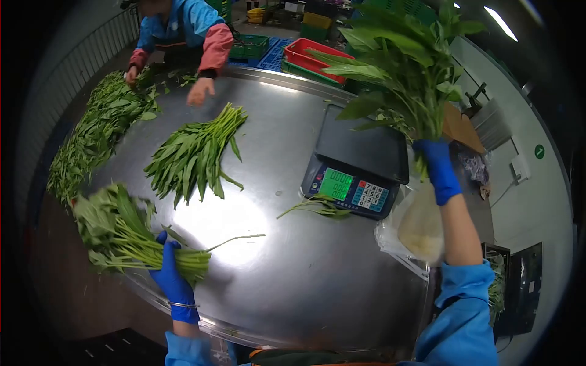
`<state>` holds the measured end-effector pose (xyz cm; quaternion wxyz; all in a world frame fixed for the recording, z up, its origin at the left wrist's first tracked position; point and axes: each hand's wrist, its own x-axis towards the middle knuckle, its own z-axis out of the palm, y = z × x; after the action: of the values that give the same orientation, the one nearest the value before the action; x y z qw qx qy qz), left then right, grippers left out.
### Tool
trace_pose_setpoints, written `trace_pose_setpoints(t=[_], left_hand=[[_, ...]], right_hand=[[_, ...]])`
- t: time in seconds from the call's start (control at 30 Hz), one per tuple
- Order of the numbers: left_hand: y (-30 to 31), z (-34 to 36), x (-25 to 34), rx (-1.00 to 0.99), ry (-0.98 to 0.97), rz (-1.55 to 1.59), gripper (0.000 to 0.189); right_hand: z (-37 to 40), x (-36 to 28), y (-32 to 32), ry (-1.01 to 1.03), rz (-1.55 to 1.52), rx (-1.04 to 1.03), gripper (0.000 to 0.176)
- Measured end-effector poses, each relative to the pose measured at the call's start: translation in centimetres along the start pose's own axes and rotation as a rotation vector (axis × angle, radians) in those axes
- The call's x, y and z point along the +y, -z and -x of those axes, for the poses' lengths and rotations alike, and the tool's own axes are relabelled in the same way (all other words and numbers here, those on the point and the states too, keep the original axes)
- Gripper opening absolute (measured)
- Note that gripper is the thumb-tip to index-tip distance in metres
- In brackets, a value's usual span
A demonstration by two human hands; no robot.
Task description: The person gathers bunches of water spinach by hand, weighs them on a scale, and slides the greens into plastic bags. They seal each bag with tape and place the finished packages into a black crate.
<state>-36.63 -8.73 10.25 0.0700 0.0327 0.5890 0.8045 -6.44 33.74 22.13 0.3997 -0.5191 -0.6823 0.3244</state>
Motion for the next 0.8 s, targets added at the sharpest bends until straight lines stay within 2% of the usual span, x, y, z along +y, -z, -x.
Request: trace_pose_setpoints(t=[0.07, 0.13, 0.2, 0.23, 0.27, 0.33, 0.37, 0.4, 0.47, 0.53, 0.6, 0.63, 0.7, 0.73, 0.8], left_hand=[[-3.9, 1.1, 1.8, -0.094, -0.021, 0.039, 0.027], [-5.8, 1.7, 1.0, -0.118, -0.008, 0.021, 0.028], [-7.5, 3.0, -0.6, -0.162, -0.043, -0.119, 0.029], [-7.8, 3.6, -1.7, -0.183, 0.029, -0.162, 0.030], [-8.2, 4.5, -2.8, -0.184, 0.068, -0.101, 0.032], [-7.4, 5.5, -4.8, -0.208, 0.125, -0.099, 0.036], [-6.6, 5.4, -5.1, -0.195, 0.132, -0.112, 0.036], [-5.5, 5.3, -5.3, -0.164, 0.190, -0.104, 0.038], [-3.6, 4.7, -4.9, -0.102, 0.253, -0.105, 0.040], [-2.0, 3.7, -2.7, -0.041, 0.245, -0.054, 0.043], [-0.7, 2.7, -0.8, 0.000, 0.217, -0.068, 0.042], [-0.5, 2.3, 0.4, 0.027, 0.148, -0.082, 0.042], [1.1, 1.7, 2.3, 0.058, 0.016, -0.147, 0.038], [2.5, 1.5, 3.2, 0.083, 0.009, -0.160, 0.038], [5.9, 0.9, 4.7, 0.080, -0.021, -0.173, 0.040]], right_hand=[[-1.2, 2.2, -1.5, -0.025, -0.065, 0.017, 0.033], [-3.6, 6.1, -3.4, -0.047, -0.139, 0.031, 0.035], [-6.4, 11.7, -6.1, -0.013, 0.046, 0.108, 0.042], [-6.4, 12.6, -7.1, -0.110, 0.155, -0.001, 0.052], [-6.3, 14.2, -8.3, -0.120, 0.144, -0.013, 0.052], [-5.3, 17.6, -10.8, -0.127, 0.491, -0.123, 0.066], [-3.3, 14.5, -10.9, -0.180, 0.665, -0.122, 0.076], [-1.5, 12.7, -10.9, -0.184, 0.672, -0.144, 0.076], [1.6, 10.2, -11.8, 0.581, 1.098, 0.421, 0.068], [7.0, 8.8, -13.8, 0.782, 0.495, -0.059, 0.055], [13.3, 9.6, -18.2, 0.882, 0.473, -0.624, 0.048], [14.6, 11.3, -20.3, 0.883, 0.455, -0.643, 0.048], [16.0, 15.0, -25.0, 0.735, 0.547, -0.482, 0.039], [15.7, 15.9, -26.2, 0.637, 0.609, -0.442, 0.024], [15.4, 13.8, -27.5, 0.443, 0.720, -0.691, 0.014]])
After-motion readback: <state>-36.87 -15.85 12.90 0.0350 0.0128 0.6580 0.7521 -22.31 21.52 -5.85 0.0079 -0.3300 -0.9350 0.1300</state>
